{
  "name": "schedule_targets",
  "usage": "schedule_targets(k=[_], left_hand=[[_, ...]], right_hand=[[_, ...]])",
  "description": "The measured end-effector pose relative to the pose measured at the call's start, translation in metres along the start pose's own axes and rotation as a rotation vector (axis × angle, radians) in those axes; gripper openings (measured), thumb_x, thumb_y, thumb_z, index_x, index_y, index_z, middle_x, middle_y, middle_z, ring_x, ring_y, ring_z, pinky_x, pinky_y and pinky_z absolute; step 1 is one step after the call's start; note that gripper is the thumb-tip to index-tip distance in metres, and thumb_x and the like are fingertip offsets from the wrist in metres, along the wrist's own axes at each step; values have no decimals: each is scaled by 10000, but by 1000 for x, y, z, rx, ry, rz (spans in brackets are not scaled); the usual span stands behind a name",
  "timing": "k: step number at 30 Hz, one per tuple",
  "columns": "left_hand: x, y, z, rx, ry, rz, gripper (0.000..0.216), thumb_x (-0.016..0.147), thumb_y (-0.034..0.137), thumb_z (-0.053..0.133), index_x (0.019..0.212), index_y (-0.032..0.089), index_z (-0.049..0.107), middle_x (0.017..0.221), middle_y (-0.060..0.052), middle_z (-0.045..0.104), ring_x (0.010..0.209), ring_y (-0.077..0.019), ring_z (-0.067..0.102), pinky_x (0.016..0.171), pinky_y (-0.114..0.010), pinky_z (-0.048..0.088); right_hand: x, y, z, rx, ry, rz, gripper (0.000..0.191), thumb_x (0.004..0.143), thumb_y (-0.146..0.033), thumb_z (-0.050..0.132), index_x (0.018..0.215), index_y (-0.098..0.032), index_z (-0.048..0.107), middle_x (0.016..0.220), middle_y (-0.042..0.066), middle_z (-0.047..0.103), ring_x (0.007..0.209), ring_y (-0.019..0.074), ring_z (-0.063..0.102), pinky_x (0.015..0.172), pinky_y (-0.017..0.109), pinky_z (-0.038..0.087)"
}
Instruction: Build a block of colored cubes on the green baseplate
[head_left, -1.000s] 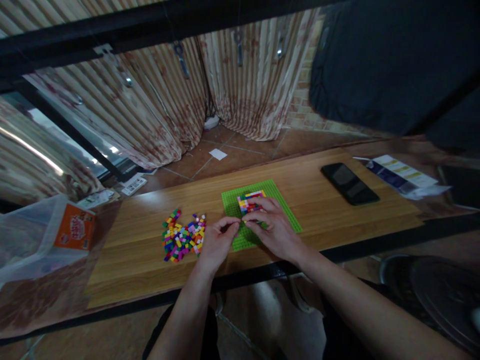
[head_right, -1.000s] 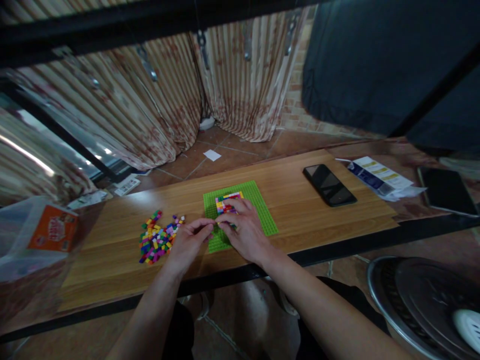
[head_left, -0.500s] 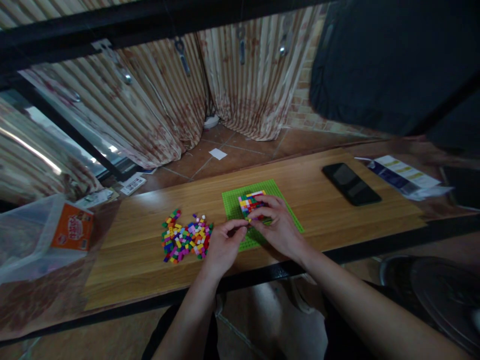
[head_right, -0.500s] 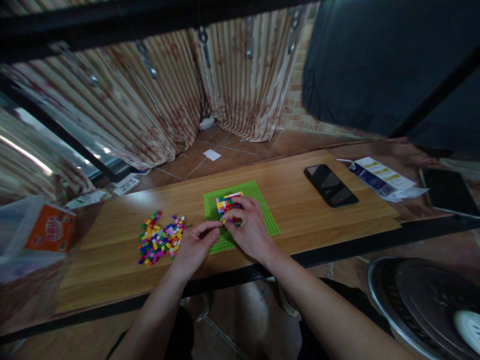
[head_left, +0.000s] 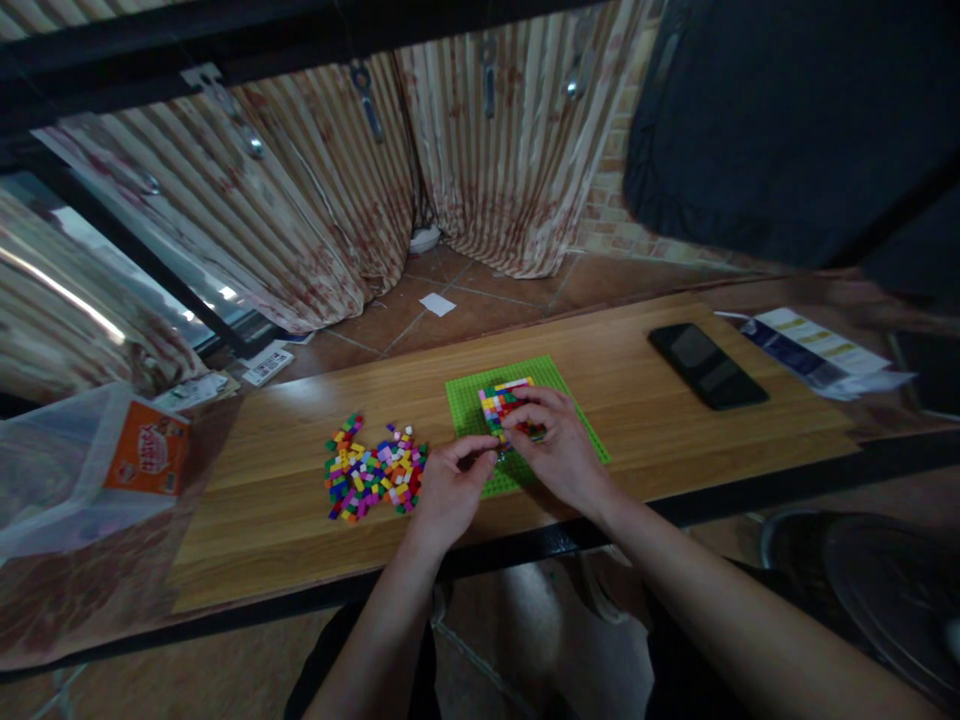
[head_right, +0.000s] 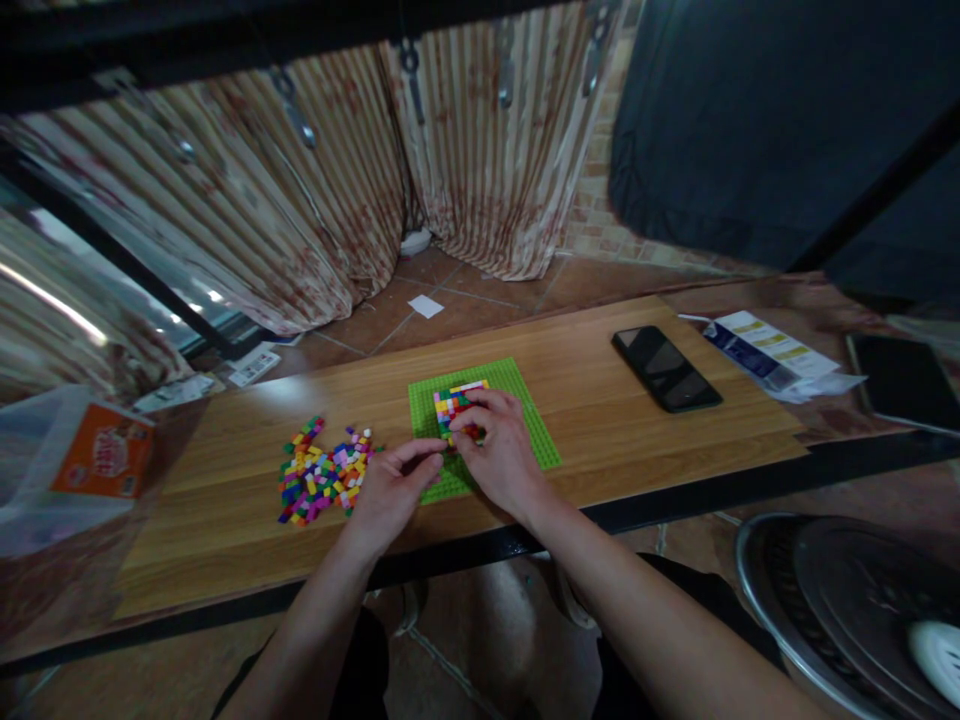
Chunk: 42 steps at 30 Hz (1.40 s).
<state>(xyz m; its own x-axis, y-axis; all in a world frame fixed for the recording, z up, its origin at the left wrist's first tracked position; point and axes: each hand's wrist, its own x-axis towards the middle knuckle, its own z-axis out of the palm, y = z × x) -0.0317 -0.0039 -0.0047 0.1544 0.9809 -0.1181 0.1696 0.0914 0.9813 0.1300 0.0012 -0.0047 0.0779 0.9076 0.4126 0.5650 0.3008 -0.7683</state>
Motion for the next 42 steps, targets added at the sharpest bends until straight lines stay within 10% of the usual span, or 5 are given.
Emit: schedule_targets(k=[23,42], left_hand=[[3,5,-5,-11,58,34,81,662,180,725,734,164,690,699,14,687,652,-113,614,663,-229,483],[3,1,6,381,167,243,222,779,118,621,988,194,631,850,-32,706,786,-167,695,778,-324,559]], right_hand=[[3,1,-3,13,-30,-16,127,769,-131,681,733,-244,725,1109,68,672,1131,259,535,992,474,432],[6,1,-6,20,-38,-31,144,793,-122,668,742,-245,724,1051,61,693,1104,252,557,975,470,429]])
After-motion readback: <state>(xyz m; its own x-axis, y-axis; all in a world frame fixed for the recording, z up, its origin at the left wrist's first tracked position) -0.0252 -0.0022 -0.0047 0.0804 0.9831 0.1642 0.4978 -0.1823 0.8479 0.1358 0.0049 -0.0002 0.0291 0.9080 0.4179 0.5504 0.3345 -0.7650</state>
